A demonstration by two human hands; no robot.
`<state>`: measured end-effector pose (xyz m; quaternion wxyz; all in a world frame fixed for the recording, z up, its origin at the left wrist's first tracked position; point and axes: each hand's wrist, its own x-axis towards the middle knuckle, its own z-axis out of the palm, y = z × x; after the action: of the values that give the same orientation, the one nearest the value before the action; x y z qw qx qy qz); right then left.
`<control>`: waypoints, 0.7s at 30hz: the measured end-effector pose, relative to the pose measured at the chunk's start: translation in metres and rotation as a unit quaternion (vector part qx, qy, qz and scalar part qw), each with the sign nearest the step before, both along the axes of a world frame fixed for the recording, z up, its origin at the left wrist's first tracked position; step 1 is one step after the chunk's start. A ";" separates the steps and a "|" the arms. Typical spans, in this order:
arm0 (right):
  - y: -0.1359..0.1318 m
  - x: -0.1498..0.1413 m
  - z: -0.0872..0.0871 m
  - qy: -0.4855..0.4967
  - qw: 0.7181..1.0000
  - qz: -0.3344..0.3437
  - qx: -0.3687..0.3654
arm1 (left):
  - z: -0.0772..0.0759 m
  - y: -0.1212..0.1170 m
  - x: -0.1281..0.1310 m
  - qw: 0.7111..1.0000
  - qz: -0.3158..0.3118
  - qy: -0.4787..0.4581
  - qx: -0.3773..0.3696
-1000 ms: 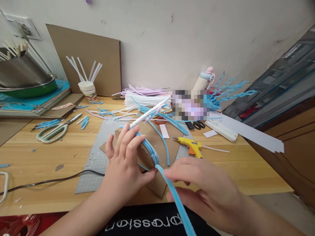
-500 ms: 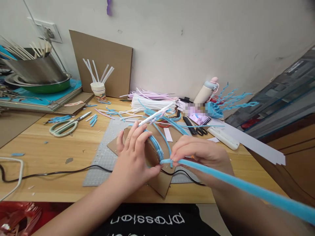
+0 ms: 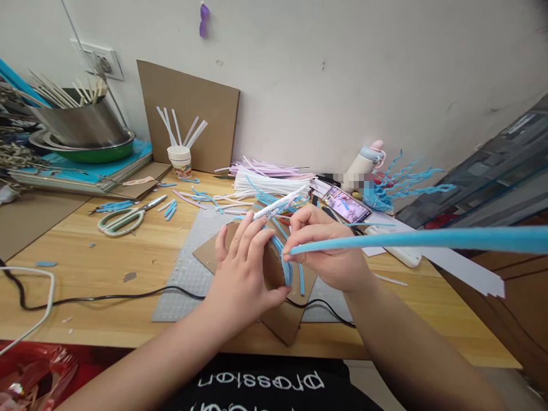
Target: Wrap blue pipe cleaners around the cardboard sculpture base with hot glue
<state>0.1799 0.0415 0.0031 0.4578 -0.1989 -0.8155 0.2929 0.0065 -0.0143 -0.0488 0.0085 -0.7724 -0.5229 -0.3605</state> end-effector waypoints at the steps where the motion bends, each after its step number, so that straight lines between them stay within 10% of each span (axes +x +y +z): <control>1: 0.001 -0.001 0.000 0.003 1.000 -0.004 -0.002 | 0.000 0.000 0.000 1.000 0.000 -0.001 0.000; 21: 0.014 -0.007 -0.013 0.041 0.999 -0.016 -0.028 | 0.004 -0.002 -0.001 1.000 -0.011 0.016 -0.004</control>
<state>0.1729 0.0552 -0.0103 0.4895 -0.2123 -0.7843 0.3166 0.0051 -0.0161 -0.0444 0.0098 -0.7837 -0.5160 -0.3456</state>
